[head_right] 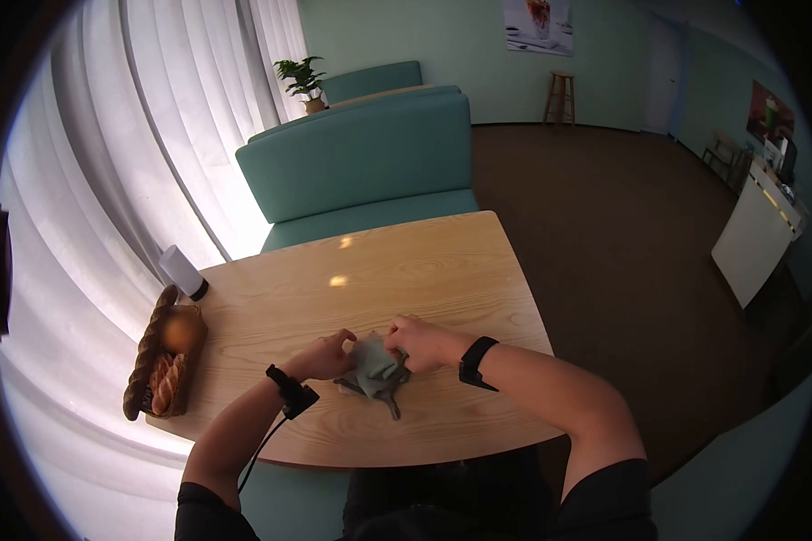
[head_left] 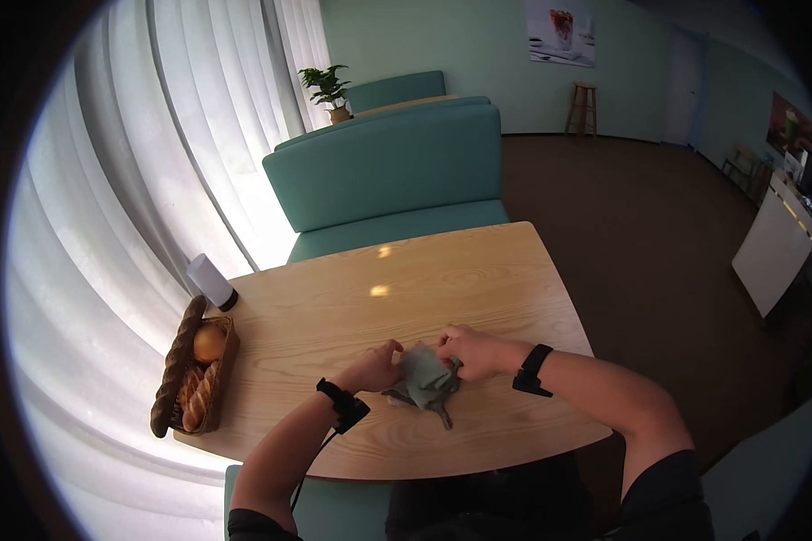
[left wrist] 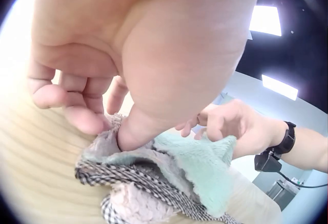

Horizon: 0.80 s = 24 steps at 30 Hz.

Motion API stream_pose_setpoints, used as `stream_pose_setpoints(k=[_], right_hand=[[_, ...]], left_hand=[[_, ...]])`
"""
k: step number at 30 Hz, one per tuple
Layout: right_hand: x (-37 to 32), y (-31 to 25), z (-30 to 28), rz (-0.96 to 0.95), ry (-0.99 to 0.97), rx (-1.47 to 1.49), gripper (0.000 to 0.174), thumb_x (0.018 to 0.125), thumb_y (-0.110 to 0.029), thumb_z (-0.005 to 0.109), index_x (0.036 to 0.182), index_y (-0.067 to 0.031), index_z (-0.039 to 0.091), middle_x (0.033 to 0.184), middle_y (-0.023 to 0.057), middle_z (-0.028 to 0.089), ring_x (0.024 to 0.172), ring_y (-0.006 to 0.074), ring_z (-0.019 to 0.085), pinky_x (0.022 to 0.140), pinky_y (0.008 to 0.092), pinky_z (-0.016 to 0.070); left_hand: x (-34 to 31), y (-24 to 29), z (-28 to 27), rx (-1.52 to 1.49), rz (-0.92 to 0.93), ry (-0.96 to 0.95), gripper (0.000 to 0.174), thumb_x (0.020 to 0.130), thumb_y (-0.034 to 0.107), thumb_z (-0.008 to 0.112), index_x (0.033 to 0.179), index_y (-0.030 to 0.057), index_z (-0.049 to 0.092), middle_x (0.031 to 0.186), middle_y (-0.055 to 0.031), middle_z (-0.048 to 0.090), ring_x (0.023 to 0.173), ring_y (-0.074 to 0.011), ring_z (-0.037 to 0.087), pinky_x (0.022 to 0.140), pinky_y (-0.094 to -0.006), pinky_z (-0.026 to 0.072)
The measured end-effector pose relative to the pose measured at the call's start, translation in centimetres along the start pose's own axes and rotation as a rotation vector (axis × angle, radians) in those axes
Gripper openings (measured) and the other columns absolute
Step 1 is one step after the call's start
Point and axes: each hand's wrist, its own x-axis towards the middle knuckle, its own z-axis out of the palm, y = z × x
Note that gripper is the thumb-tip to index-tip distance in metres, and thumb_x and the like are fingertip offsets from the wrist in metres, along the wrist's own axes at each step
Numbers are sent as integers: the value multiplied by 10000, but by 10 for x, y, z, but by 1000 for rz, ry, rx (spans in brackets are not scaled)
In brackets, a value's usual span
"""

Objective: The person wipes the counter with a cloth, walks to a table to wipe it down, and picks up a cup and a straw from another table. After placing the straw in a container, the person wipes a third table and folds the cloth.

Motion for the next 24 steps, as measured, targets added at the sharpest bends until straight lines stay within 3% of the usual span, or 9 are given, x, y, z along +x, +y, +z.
stream_pose_setpoints(k=[2, 4, 5, 8, 10, 13, 16, 24], right_hand=[[-12, -6, -8, -72, 11, -40, 184, 710, -16, 659, 878, -75, 617, 1077, 149, 561, 1027, 351, 565, 820, 414, 503], [-23, -15, -18, -104, 11, -13, 146, 721, -19, 648, 849, -67, 597, 1019, 133, 578, 989, 336, 574, 809, 398, 498], [-25, -16, -22, -21, -9, 60, 128, 734, -28, 647, 840, -62, 584, 969, 122, 584, 946, 320, 580, 792, 386, 494], [-26, -21, -40, 203, -72, 230, 104, 778, -53, 640, 826, -49, 548, 838, 92, 602, 825, 267, 595, 741, 350, 484], [-26, -29, -58, 308, -124, 282, 105, 813, -64, 630, 833, -43, 528, 773, 73, 615, 751, 225, 600, 705, 328, 476], [-30, -22, -63, 409, -295, 617, 102, 848, -54, 608, 919, -31, 540, 800, 82, 652, 753, 179, 634, 691, 313, 489], [-35, -36, -75, 442, -400, 507, 152, 858, -29, 581, 1005, -19, 542, 852, 93, 680, 797, 163, 662, 709, 299, 499], [-39, -45, -89, 455, -278, 417, 321, 854, -66, 606, 1170, -47, 554, 855, 81, 701, 807, 183, 679, 764, 315, 501]], left_hand=[[1, -1, -2, 7, -36, -29, 608, 861, 251, 662, 1367, -17, 458, 1072, -290, 686, 1079, -407, 660, 873, -449, 530], [3, -9, -3, 3, -44, 30, 569, 867, 224, 647, 1355, -15, 478, 1095, -273, 682, 1049, -376, 673, 854, -422, 538], [4, -13, -4, 2, -48, 60, 550, 870, 210, 640, 1349, -13, 488, 1106, -265, 680, 1034, -360, 679, 844, -409, 542], [-15, -4, -23, -399, -118, 80, 494, 865, 153, 632, 1332, 23, 537, 1021, -151, 691, 920, -238, 666, 772, -346, 535], [-13, -13, -27, -443, -39, 72, 461, 873, 123, 617, 1320, 32, 552, 993, -107, 673, 890, -187, 635, 753, -318, 526], [-17, -14, -35, -510, 52, 39, 424, 888, 88, 598, 1308, 37, 565, 959, -72, 655, 861, -147, 613, 735, -296, 517], [-21, -21, -37, -456, 77, 43, 384, 918, 77, 584, 1299, 36, 572, 946, -55, 644, 844, -128, 603, 719, -283, 508], [-26, -31, -27, -335, -43, 52, 342, 957, 174, 652, 1274, 56, 598, 970, -40, 633, 827, -125, 590, 729, -288, 508]])
